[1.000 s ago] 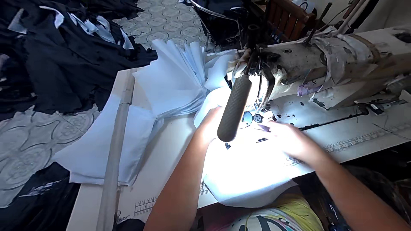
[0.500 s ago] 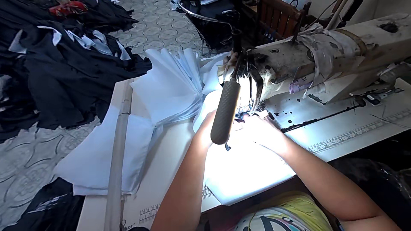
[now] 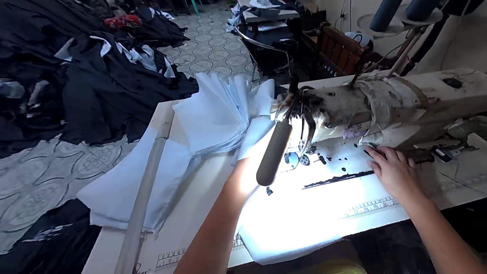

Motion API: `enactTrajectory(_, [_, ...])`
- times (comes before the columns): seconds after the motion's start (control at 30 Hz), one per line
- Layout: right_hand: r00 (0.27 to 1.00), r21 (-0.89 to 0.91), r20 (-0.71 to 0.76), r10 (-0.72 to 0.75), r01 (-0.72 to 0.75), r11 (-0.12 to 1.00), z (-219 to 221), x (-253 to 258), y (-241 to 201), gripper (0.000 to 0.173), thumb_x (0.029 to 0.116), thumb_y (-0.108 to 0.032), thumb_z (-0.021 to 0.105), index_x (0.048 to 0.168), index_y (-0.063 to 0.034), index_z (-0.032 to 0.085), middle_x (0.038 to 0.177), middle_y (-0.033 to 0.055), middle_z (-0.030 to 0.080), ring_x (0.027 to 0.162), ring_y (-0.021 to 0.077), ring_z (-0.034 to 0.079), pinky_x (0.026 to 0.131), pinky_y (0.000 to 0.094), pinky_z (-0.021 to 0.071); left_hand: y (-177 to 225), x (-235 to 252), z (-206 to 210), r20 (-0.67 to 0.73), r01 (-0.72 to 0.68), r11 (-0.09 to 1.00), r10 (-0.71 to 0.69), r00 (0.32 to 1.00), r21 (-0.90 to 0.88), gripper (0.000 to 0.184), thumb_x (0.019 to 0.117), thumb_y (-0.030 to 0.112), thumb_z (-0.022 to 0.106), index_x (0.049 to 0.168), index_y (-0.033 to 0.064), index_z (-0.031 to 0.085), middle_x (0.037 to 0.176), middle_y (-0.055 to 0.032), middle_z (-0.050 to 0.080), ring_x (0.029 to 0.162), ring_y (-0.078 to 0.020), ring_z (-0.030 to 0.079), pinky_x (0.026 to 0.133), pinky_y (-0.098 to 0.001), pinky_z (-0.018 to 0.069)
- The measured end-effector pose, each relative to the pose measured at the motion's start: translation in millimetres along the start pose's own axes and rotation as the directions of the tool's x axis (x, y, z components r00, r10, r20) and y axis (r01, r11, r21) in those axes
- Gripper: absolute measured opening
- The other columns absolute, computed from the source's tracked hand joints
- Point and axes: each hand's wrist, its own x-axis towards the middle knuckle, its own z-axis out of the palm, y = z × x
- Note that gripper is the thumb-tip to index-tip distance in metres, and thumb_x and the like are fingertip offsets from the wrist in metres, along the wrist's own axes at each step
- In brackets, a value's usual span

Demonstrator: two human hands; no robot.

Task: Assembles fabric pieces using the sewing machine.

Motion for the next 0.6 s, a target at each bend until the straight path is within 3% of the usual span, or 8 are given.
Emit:
enactTrajectory(0.07, [0.995, 0.141, -0.048, -0.085, 0.092, 0.986, -4, -25, -17, 0.030, 0.0963, -0.023, 0.068, 0.114, 0.0020, 0.073, 0.116, 0.0316, 0.066, 0.111, 0.0563, 0.061, 0.090, 0.0760, 0.0423, 30, -37, -12, 0.088, -0.242, 0.969, 0.246, 0.965, -0.050, 0.027, 0.0972, 0.025, 0.065, 0.107, 0.0020, 0.073, 0.106, -0.0182, 0.072, 0.102, -0.0329, 0.070, 0.090, -0.0511, 0.0549])
enactTrajectory(0.1, [0.991, 0.231, -0.025, -0.131, 0.133, 0.964, -6, -39, -30, 0.030, 0.0938, -0.025, 0.069, 0.099, 0.0034, 0.075, 0.106, 0.0295, 0.068, 0.103, 0.0536, 0.064, 0.086, 0.0747, 0.0436, 45, -54, -10, 0.171, -0.325, 0.940, 0.339, 0.925, -0.103, 0.029, 0.0965, 0.028, 0.066, 0.109, 0.0020, 0.073, 0.110, -0.0175, 0.073, 0.106, -0.0334, 0.070, 0.091, -0.0532, 0.0542])
enactTrajectory(0.2, [0.965, 0.380, 0.027, -0.259, 0.230, 0.896, 2, -69, -59, 0.049, 0.0927, -0.050, 0.058, 0.075, -0.0064, 0.072, 0.088, 0.0136, 0.069, 0.086, 0.0345, 0.068, 0.081, 0.0607, 0.0473, 54, -84, 34, 0.225, -0.410, 0.904, 0.426, 0.876, -0.118, 0.053, 0.0970, 0.049, 0.060, 0.135, 0.0123, 0.066, 0.149, -0.0112, 0.057, 0.143, -0.0331, 0.048, 0.113, -0.0652, 0.0341])
enactTrajectory(0.27, [0.969, 0.387, -0.028, -0.247, 0.239, 0.891, 8, -74, -65, 0.055, 0.0951, -0.055, 0.052, 0.077, -0.0063, 0.071, 0.087, 0.0129, 0.069, 0.084, 0.0325, 0.068, 0.081, 0.0582, 0.0475, 43, -89, 63, 0.105, -0.339, 0.940, 0.336, 0.936, 0.018, 0.066, 0.0999, 0.060, 0.045, 0.149, 0.0173, 0.055, 0.156, -0.0109, 0.049, 0.147, -0.0340, 0.042, 0.116, -0.0650, 0.0310])
enactTrajectory(0.33, [0.976, 0.350, -0.102, -0.190, 0.214, 0.912, 4, -70, -62, 0.054, 0.0959, -0.052, 0.055, 0.083, -0.0012, 0.071, 0.089, 0.0182, 0.070, 0.085, 0.0382, 0.069, 0.079, 0.0620, 0.0484, 46, -84, 60, 0.131, -0.113, 0.991, 0.104, 0.986, 0.069, 0.073, 0.1029, 0.062, 0.035, 0.157, 0.0134, 0.043, 0.163, -0.0158, 0.037, 0.153, -0.0382, 0.029, 0.121, -0.0665, 0.0180])
enactTrajectory(0.43, [0.973, 0.202, -0.173, -0.153, 0.187, 0.961, -10, -73, -51, 0.066, 0.0950, -0.060, 0.050, 0.067, -0.0010, 0.060, 0.068, 0.0159, 0.060, 0.067, 0.0351, 0.064, 0.069, 0.0560, 0.0462, 57, -83, 59, 0.057, 0.084, 0.995, -0.086, 0.995, 0.050, 0.081, 0.1019, 0.063, 0.034, 0.157, 0.0053, 0.039, 0.164, -0.0233, 0.032, 0.154, -0.0438, 0.022, 0.121, -0.0661, 0.0110])
enactTrajectory(0.5, [0.989, 0.099, -0.066, -0.129, 0.135, 0.986, -20, -87, -41, 0.072, 0.0913, -0.065, 0.050, 0.059, -0.0011, 0.059, 0.060, 0.0152, 0.058, 0.060, 0.0342, 0.063, 0.068, 0.0580, 0.0459, 66, -89, 68, -0.027, 0.119, 0.992, -0.118, 0.993, 0.039, 0.082, 0.1010, 0.064, 0.035, 0.154, 0.0024, 0.044, 0.160, -0.0268, 0.036, 0.151, -0.0481, 0.027, 0.120, -0.0685, 0.0144])
enactTrajectory(0.6, [0.986, 0.182, 0.149, -0.071, 0.044, 0.982, -27, -105, -34, 0.055, 0.0840, -0.051, 0.073, 0.065, 0.0007, 0.068, 0.064, 0.0163, 0.065, 0.065, 0.0346, 0.067, 0.073, 0.0621, 0.0466, 82, -95, 78, -0.122, 0.181, 0.983, -0.176, 0.977, 0.025, 0.080, 0.0996, 0.062, 0.041, 0.149, 0.0009, 0.051, 0.157, -0.0286, 0.040, 0.148, -0.0496, 0.032, 0.118, -0.0697, 0.0175])
